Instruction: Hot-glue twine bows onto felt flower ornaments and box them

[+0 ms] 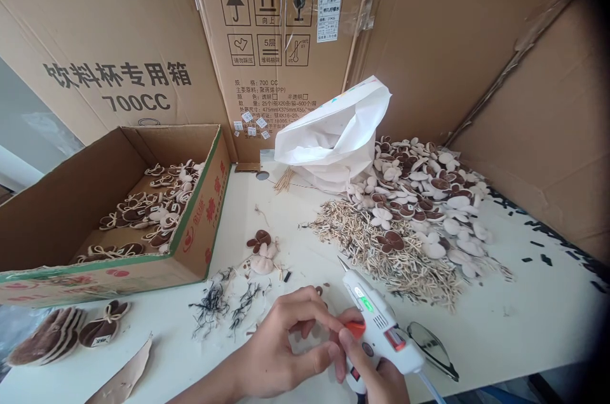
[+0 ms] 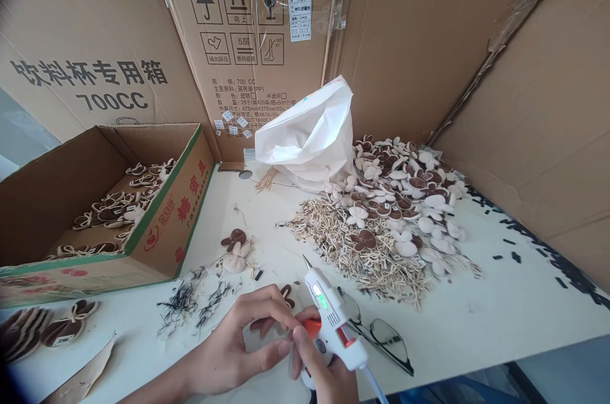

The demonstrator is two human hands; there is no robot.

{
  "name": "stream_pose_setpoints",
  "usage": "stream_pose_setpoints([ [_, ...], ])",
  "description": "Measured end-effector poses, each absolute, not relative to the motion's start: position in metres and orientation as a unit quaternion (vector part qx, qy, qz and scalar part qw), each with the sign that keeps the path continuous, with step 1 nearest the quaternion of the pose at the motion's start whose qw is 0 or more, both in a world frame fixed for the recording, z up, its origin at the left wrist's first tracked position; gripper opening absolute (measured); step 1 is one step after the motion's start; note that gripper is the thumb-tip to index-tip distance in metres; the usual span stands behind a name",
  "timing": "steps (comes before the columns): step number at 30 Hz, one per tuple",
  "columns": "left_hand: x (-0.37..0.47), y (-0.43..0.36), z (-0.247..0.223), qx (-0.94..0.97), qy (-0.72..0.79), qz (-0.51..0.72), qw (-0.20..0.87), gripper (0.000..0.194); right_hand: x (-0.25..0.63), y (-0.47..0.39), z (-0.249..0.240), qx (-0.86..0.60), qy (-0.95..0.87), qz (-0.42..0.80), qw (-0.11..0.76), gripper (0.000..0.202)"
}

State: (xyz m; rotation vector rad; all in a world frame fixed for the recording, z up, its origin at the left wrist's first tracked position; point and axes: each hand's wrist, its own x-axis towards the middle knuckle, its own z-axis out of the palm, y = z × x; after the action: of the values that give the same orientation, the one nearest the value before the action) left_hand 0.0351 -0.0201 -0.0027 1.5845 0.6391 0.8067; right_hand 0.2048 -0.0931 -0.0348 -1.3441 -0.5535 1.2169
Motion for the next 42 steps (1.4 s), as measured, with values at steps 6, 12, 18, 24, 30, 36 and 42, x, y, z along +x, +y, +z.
stream_pose_setpoints([
  [6,0.0364,-0.02,-0.0033,0.669,0.291,0.338,0.595,0.011,0.2074,-0.0924,-0.0387,-0.589,-0.292,0.477,0.584,0.053],
  [12,0.0371,-0.0201,-0.0069,0.665,0.31,0.335,0.592,0.024,0.2076,-0.0922,-0.0446,-0.583,-0.311,0.479,0.579,0.046],
  [18,0.036,-0.0199,-0.0066,0.673,0.305,0.33,0.587,0.032,0.2053,-0.0919,-0.0409,-0.579,-0.304,0.482,0.583,0.046],
  [24,0.0368,-0.02,-0.0063,0.681,0.305,0.327,0.58,0.033,0.2056,-0.0919,-0.0357,-0.589,-0.304,0.488,0.568,0.048],
  [30,0.0368,-0.0217,-0.009,0.684,0.315,0.323,0.573,0.033,0.2052,-0.0917,-0.0404,-0.576,-0.291,0.501,0.577,0.047],
  [36,0.0356,-0.019,-0.0068,0.682,0.343,0.327,0.557,0.034,0.2067,-0.0911,-0.0423,-0.568,-0.287,0.508,0.58,0.044],
  [42,0.0305,-0.015,-0.0025,0.655,0.375,0.368,0.543,0.037,0.2064,-0.0892,-0.037,-0.546,-0.289,0.528,0.582,0.043],
])
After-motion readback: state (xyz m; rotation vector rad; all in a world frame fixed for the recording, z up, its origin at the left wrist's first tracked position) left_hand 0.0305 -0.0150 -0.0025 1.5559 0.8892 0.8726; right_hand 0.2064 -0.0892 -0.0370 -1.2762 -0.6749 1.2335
